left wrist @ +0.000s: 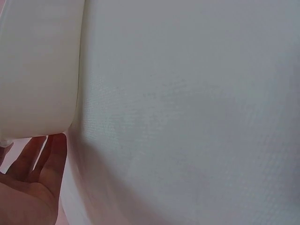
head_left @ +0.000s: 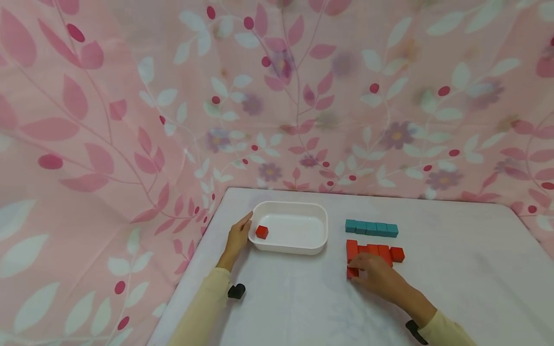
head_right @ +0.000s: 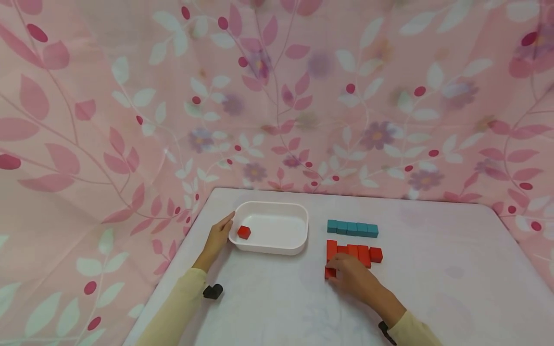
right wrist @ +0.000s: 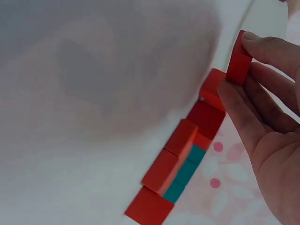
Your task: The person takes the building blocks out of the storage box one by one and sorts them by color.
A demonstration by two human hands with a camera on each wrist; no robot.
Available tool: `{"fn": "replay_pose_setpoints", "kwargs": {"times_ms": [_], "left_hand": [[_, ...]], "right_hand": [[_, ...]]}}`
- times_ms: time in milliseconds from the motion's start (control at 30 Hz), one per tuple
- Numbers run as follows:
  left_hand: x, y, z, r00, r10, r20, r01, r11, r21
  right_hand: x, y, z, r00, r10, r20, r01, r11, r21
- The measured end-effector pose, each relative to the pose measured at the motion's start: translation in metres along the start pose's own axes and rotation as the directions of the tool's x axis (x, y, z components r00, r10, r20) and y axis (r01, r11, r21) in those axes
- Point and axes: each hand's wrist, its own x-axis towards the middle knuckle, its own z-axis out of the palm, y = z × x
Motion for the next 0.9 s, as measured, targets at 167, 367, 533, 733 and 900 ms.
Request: {"fn": "replay_pose_setpoints", "kwargs": {"times_ms": [167,367,533,733,900], "left_hand": [[0.0,0.001,0.0,1.0,0.007,-0.003,-0.008,1.0,-0.02],[0.002,-0.003,0.0,1.0,-0.001,-0.01,0.002,1.0,0.012],[0.003,-0.006,0.0,1.0,-0.004,-0.016,0.004,1.0,0.008],[0.003,-0.005,-0.001,1.0,0.014,-0.018,-0.014,1.0,0.0],[0.003,-0.006,0.0,1.0,-0.004,-0.011,0.004,1.0,0.001]], "right_hand": [[-0.005,0.005,0.007,0.999,0.017,0.036,-0.017,1.0,-0.001],[-0.009,0.006,0.011,0.998,0.051,0.048,-0.052,0.999,0.017],[-0.011,0.004,0.012,0.999,0.044,0.025,-0.044,0.999,0.013],[-0.01,0.004,0.009,0.999,0.031,0.045,-0.03,0.999,-0.009],[0.001,-0.005,-0.003,0.998,-0.012,0.068,0.017,0.997,-0.071]]}}
